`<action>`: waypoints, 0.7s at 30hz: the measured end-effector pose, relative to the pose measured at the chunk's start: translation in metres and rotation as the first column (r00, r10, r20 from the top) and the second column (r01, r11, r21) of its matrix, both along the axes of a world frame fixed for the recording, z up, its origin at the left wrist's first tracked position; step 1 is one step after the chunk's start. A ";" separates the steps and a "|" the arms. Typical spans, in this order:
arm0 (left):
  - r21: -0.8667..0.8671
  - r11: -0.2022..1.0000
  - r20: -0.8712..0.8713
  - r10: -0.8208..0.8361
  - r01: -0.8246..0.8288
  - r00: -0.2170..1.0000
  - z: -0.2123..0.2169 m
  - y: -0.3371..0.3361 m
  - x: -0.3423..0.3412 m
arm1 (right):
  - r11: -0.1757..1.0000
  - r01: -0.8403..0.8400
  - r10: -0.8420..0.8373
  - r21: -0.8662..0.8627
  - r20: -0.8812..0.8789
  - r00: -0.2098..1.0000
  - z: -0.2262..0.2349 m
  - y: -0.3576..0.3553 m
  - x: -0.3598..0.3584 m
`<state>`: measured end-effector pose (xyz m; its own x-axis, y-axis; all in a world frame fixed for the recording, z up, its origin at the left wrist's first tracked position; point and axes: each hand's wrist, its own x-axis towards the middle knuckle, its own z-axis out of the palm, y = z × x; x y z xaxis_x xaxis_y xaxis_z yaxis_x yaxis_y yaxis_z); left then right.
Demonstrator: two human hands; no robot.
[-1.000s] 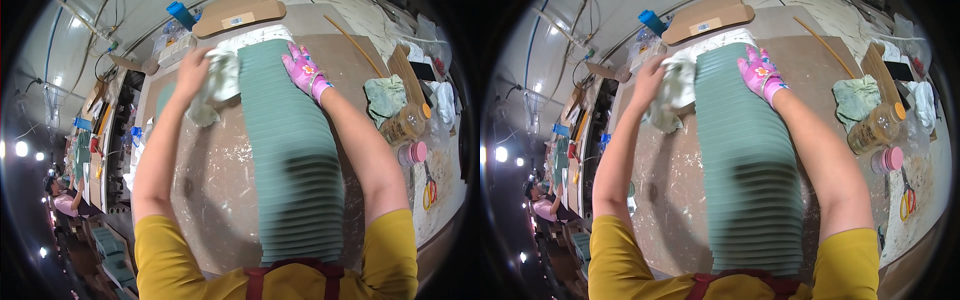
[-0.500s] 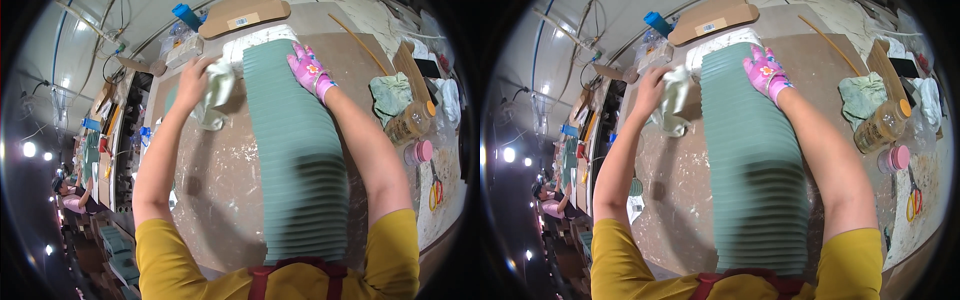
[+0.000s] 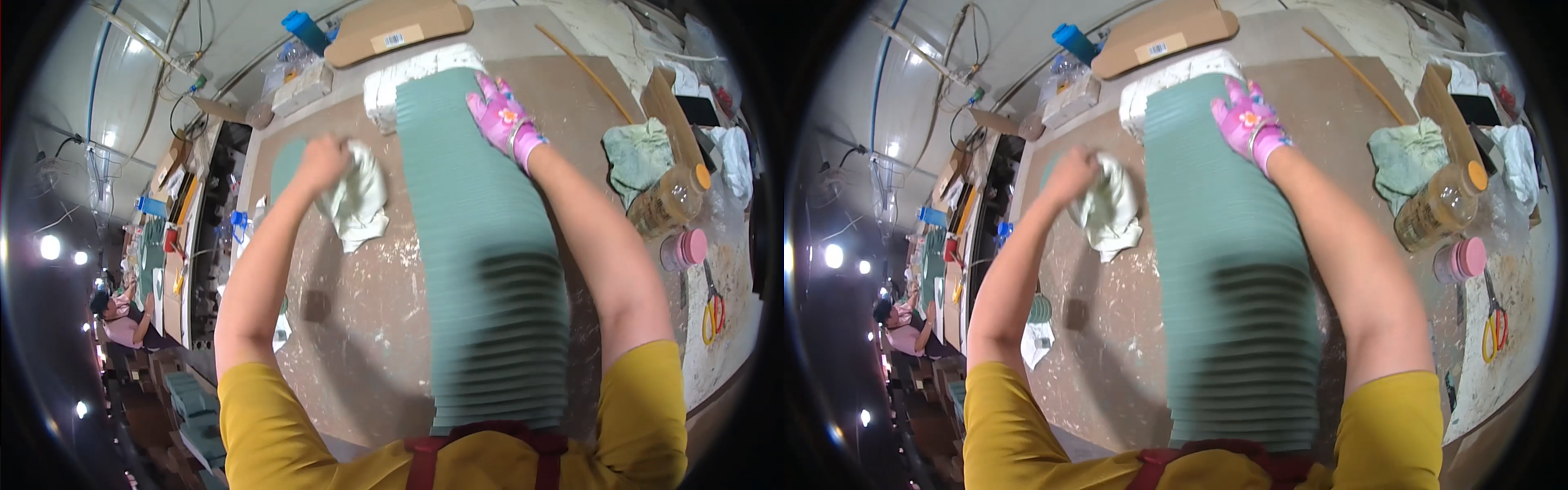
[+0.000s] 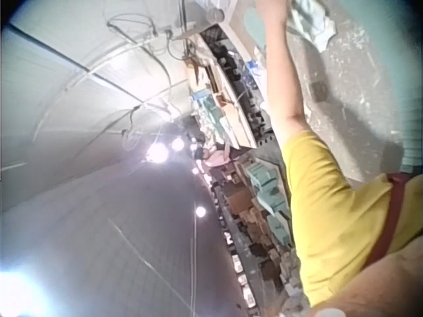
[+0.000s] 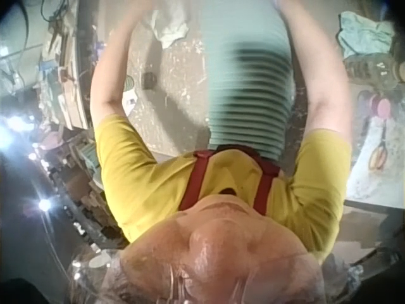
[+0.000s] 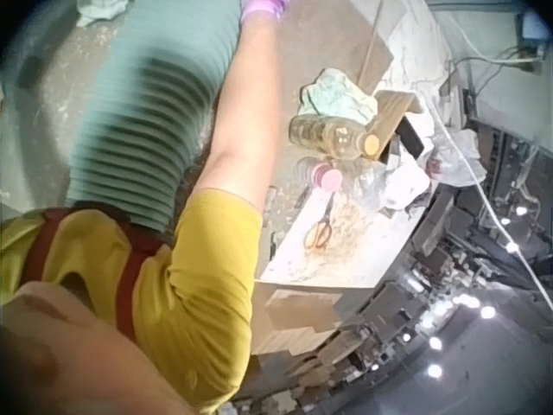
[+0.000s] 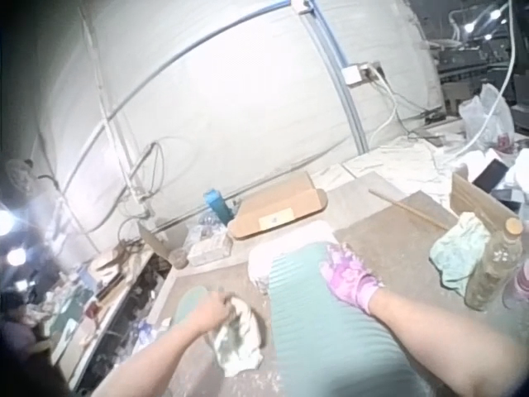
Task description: The person wipes a stack of green foam blocks with a cloth, applies a small amount of substance from a container, and continues wiping the sides and edges of the blocks.
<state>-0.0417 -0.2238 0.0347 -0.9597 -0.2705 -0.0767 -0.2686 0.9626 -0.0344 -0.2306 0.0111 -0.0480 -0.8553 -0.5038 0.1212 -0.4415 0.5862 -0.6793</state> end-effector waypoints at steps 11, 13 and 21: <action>-0.023 0.989 -0.205 -0.148 0.147 0.967 0.004 0.051 -0.071 | 0.995 -0.078 0.077 0.060 0.011 0.997 0.010 0.004 0.015; -0.024 0.987 -0.173 -0.158 0.156 0.972 0.004 0.044 -0.066 | 1.000 -0.021 0.021 0.005 0.078 0.997 0.008 0.005 0.015; -0.007 0.976 -0.131 -0.215 0.216 0.968 0.005 0.050 -0.077 | 0.999 -0.026 0.025 0.040 0.039 0.999 -0.003 -0.001 0.005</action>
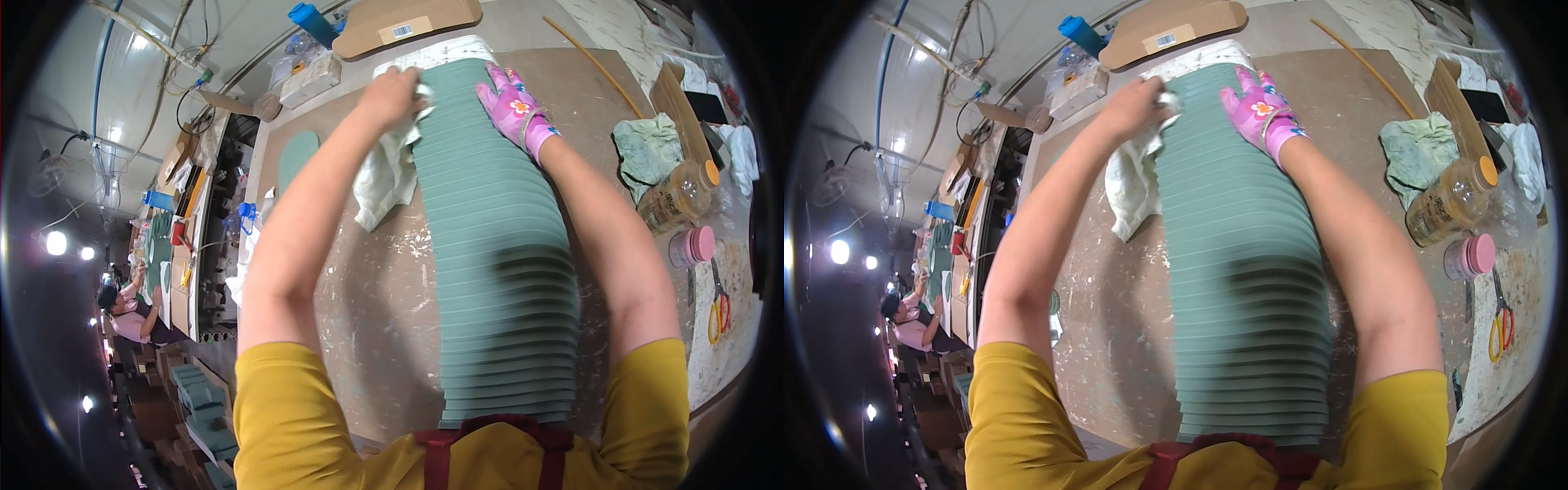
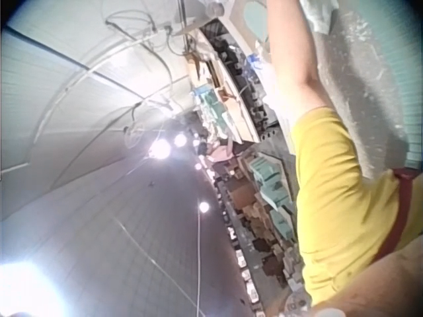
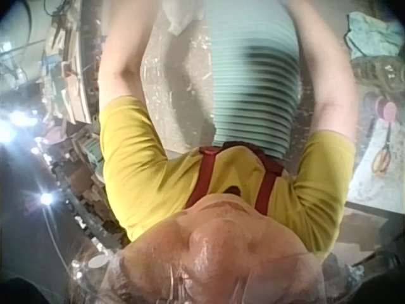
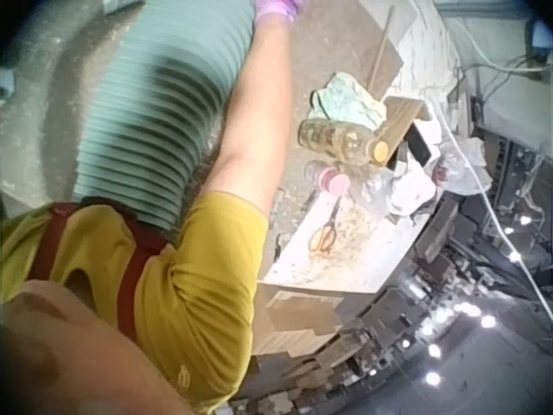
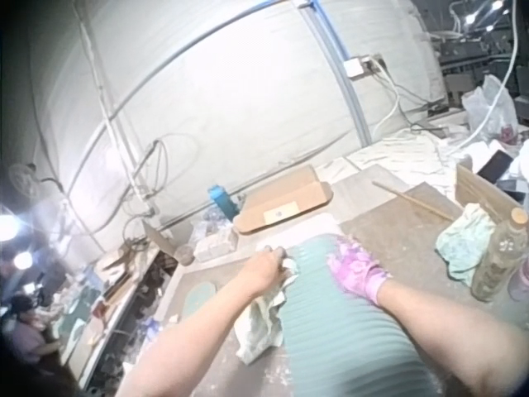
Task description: The person wipes a stack of green foam blocks with a cloth, applies a small amount of substance from a container, and continues wiping the sides and edges of the blocks.
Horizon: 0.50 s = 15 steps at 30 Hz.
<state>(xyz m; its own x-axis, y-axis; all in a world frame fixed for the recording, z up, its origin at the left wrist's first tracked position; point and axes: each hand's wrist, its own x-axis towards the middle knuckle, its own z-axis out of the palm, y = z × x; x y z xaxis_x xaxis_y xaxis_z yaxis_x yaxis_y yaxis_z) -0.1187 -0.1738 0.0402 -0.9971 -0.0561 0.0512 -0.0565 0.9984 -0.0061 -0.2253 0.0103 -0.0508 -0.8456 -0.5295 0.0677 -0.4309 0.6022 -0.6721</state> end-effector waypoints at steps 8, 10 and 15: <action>-0.211 0.977 0.017 0.022 -0.017 1.000 0.000 -0.045 0.029 | 0.999 0.033 -0.031 -0.024 0.082 0.996 0.021 0.010 0.016; -0.132 0.986 0.091 0.112 -0.099 0.990 0.013 -0.065 0.039 | 0.998 0.037 -0.033 -0.046 0.083 0.996 0.023 0.003 0.016; 0.516 0.847 -0.331 0.060 0.127 0.942 0.004 0.039 -0.057 | 0.985 -0.071 0.121 0.156 -0.340 0.933 -0.076 -0.002 -0.056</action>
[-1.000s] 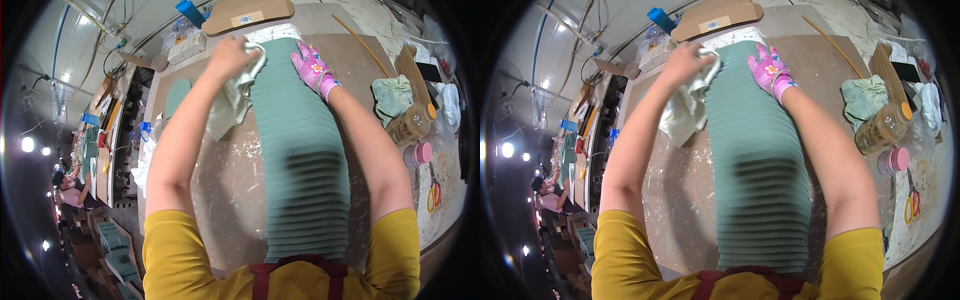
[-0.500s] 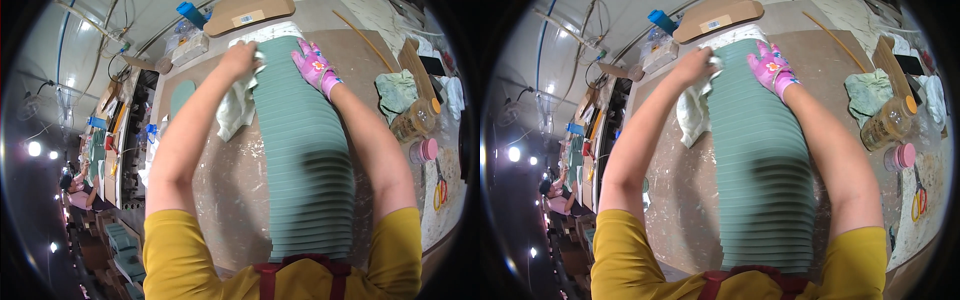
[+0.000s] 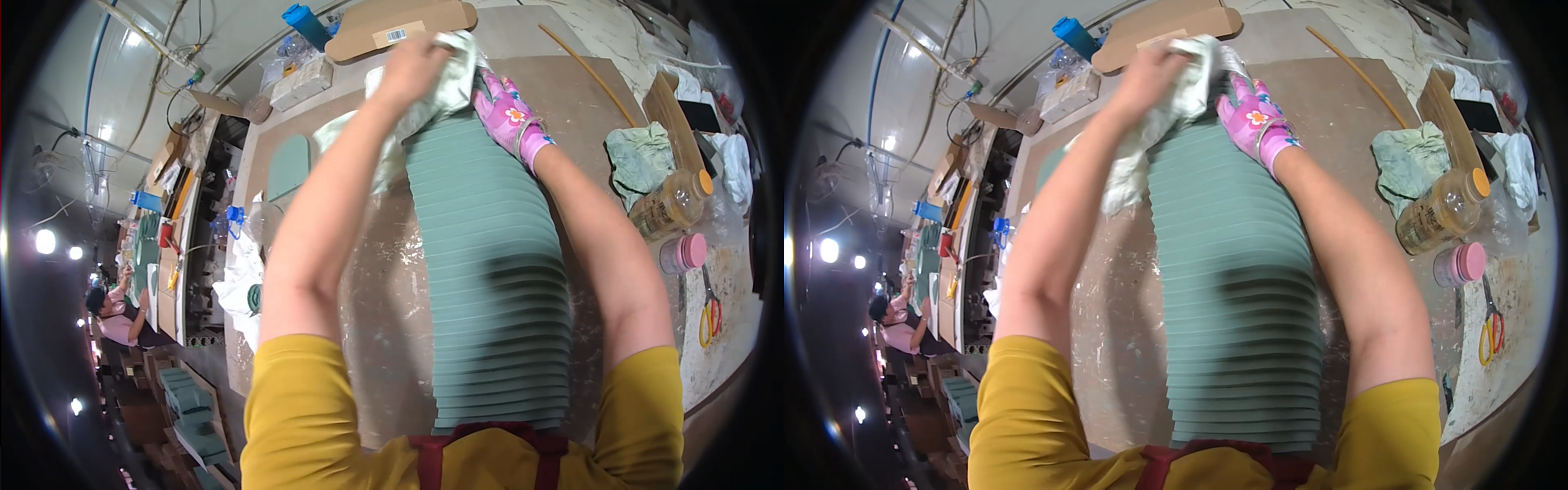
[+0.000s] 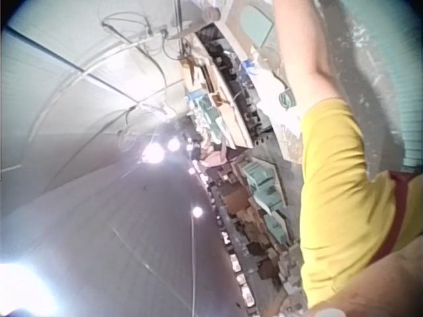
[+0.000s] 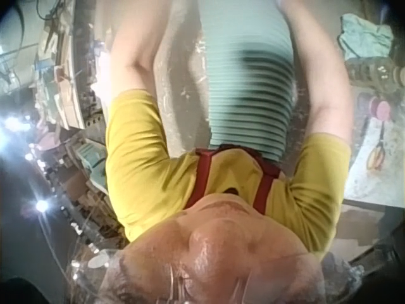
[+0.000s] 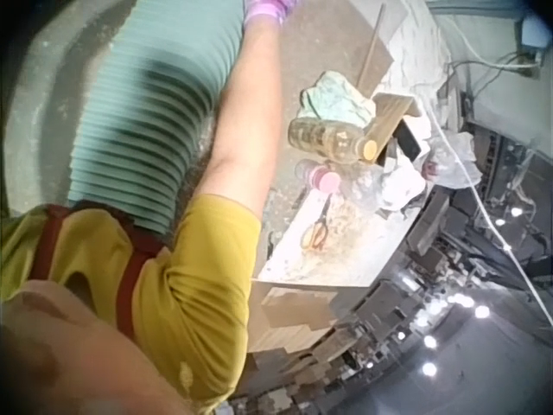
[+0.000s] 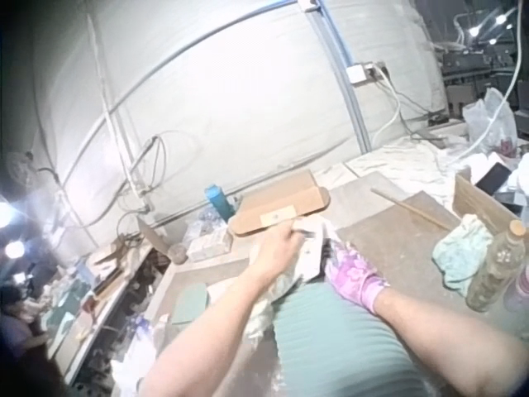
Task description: The person wipes a stack of green foam blocks with a cloth, applies a small amount of substance from a container, and continues wiping the sides and edges of the blocks.
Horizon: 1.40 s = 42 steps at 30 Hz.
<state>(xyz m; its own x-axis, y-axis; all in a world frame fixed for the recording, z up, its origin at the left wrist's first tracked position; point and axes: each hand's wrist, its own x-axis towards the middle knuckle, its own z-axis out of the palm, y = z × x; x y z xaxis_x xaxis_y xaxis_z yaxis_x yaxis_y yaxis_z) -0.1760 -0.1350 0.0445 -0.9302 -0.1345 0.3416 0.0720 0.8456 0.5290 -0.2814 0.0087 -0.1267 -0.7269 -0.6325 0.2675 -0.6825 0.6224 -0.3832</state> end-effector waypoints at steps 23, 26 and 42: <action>0.431 0.899 -0.381 0.110 0.071 0.918 0.225 0.039 0.273 | 0.556 0.003 0.555 -0.831 0.374 0.743 0.209 0.178 0.233; 0.268 0.925 -0.418 -0.142 0.271 0.897 0.255 0.128 0.262 | 0.354 0.002 0.731 -0.935 0.278 0.623 0.273 0.191 0.260; -0.456 0.697 -0.140 -0.670 0.553 0.729 0.239 0.237 0.315 | 0.671 -0.245 0.383 -0.700 0.045 0.923 0.374 0.437 0.319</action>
<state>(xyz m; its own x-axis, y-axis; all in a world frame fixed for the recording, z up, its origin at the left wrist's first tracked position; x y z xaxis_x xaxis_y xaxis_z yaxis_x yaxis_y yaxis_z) 0.1389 0.1020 0.2830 -0.6148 0.6163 0.4921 0.7332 0.6765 0.0687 0.0379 0.4459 0.2470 -0.5957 -0.5329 0.6009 -0.6677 -0.0873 -0.7393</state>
